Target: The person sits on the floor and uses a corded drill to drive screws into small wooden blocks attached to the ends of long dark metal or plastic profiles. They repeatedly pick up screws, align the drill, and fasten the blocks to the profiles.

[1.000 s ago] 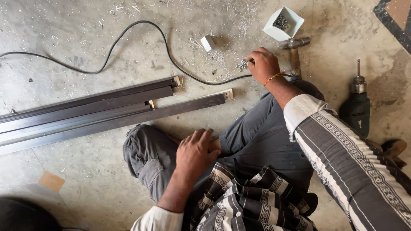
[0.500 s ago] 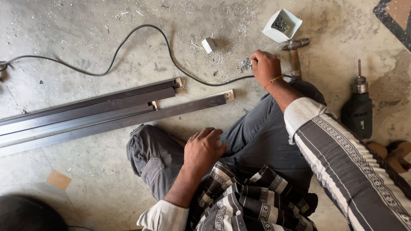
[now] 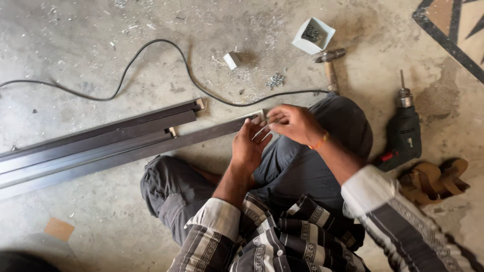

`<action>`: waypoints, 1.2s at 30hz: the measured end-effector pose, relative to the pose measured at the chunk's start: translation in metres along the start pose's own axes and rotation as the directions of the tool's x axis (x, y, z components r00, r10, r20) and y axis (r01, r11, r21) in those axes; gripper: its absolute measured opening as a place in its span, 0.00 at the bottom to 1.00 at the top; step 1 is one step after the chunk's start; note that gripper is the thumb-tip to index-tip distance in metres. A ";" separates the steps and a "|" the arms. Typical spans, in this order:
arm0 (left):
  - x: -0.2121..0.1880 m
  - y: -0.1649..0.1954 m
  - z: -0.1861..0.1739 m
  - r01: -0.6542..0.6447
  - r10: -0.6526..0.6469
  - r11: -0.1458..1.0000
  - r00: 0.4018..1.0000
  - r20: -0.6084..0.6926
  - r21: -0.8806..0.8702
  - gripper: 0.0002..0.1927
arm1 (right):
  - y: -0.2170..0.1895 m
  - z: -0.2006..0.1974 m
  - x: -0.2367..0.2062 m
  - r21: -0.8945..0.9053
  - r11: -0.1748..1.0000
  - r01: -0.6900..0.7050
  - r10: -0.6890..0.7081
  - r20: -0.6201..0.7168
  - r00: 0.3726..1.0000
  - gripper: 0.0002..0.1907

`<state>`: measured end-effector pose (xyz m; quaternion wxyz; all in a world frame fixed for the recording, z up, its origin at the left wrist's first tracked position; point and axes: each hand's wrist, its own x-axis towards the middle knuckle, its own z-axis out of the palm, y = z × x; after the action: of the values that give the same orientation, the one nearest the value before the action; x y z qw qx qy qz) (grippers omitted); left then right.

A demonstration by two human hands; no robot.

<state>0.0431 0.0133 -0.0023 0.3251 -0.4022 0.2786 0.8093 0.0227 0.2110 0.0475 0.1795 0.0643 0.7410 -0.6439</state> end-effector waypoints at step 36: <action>-0.143 0.066 -0.006 -0.410 0.402 0.911 0.905 0.135 0.035 0.11 | -0.012 -0.169 -0.429 0.470 0.818 0.332 0.025 -0.606 0.795 0.34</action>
<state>0.0629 -0.0757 0.1258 0.1786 -0.2734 0.3605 0.8737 0.3856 0.4323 0.2260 -0.1404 0.2459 0.5429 -0.7906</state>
